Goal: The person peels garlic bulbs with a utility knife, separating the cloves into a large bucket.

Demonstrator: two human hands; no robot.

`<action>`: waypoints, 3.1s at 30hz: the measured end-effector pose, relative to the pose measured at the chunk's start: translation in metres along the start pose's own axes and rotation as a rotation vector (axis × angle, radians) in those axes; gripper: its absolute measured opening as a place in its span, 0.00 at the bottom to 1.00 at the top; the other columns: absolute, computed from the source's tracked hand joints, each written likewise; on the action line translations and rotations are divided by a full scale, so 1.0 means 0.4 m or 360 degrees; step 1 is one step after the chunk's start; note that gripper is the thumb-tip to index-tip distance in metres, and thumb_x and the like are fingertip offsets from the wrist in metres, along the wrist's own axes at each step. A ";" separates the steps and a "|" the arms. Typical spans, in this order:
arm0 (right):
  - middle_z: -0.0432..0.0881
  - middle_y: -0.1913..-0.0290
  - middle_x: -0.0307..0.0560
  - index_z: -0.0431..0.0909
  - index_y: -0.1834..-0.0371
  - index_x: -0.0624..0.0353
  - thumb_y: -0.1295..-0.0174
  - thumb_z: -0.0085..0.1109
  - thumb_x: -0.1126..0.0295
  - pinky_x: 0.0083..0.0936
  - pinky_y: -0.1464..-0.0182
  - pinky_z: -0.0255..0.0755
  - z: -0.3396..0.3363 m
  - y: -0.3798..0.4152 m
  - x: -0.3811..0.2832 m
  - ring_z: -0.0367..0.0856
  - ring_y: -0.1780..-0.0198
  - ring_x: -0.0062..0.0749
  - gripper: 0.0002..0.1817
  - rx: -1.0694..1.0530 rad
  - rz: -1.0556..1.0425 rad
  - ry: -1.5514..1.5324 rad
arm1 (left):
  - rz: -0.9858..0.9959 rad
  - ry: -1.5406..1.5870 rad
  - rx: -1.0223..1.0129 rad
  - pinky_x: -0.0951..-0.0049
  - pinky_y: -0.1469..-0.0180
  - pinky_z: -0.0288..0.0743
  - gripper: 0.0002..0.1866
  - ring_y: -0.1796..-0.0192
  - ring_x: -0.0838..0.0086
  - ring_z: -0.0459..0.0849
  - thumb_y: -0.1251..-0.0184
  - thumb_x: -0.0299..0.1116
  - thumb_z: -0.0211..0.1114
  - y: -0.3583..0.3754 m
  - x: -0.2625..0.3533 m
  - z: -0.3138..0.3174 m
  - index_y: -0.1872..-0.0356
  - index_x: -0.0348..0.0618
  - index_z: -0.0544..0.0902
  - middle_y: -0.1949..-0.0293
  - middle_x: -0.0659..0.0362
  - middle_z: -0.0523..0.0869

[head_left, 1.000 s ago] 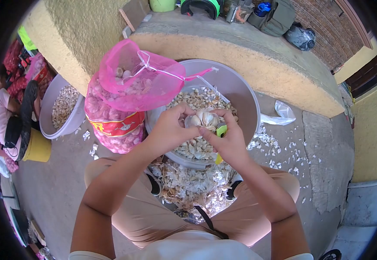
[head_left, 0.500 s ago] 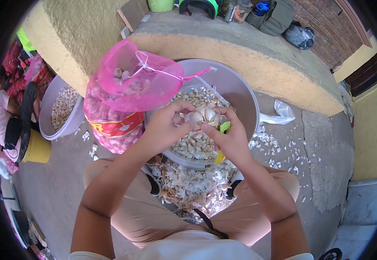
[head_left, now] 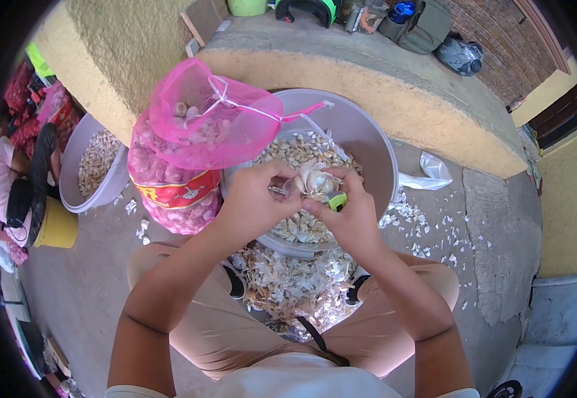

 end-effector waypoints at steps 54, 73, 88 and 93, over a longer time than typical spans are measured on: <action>0.76 0.82 0.43 0.72 0.71 0.63 0.46 0.58 0.60 0.11 0.88 0.57 0.007 -0.008 0.046 0.69 0.86 0.15 0.15 -0.0687 0.0654 -0.0497 | 0.0766 -0.0252 -0.0557 0.76 0.67 0.73 0.08 0.67 0.71 0.78 0.52 0.27 0.64 0.021 0.096 0.062 0.70 0.46 0.76 0.65 0.60 0.74; 0.72 0.82 0.42 0.64 0.55 0.64 0.45 0.57 0.59 0.12 0.88 0.54 0.027 -0.004 0.027 0.63 0.88 0.15 0.22 -0.0787 0.0682 -0.0968 | -0.0347 0.0667 -0.0773 0.73 0.52 0.72 0.38 0.51 0.73 0.74 0.60 0.22 0.71 0.006 -0.029 0.107 0.43 0.37 0.64 0.51 0.56 0.74; 0.75 0.69 0.61 0.69 0.67 0.65 0.44 0.52 0.54 0.38 0.62 0.67 -0.016 -0.002 -0.062 0.74 0.64 0.54 0.21 -0.0527 -0.0118 0.0479 | 0.0487 -0.0398 -0.0184 0.74 0.56 0.73 0.29 0.55 0.70 0.78 0.62 0.27 0.72 -0.001 0.061 0.021 0.52 0.40 0.73 0.53 0.54 0.77; 0.75 0.70 0.59 0.69 0.69 0.64 0.44 0.52 0.55 0.39 0.63 0.67 -0.014 -0.004 -0.067 0.74 0.64 0.52 0.19 -0.0486 -0.0215 0.0666 | 0.0540 -0.0513 -0.0223 0.68 0.52 0.71 0.28 0.50 0.60 0.74 0.57 0.32 0.69 0.006 0.067 0.027 0.50 0.45 0.72 0.50 0.51 0.73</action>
Point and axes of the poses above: each hand's wrist, its own y-axis away from the middle knuckle, its own z-axis out of the palm, x = y × z, the point moved 9 cm from there along -y, towards the middle knuckle
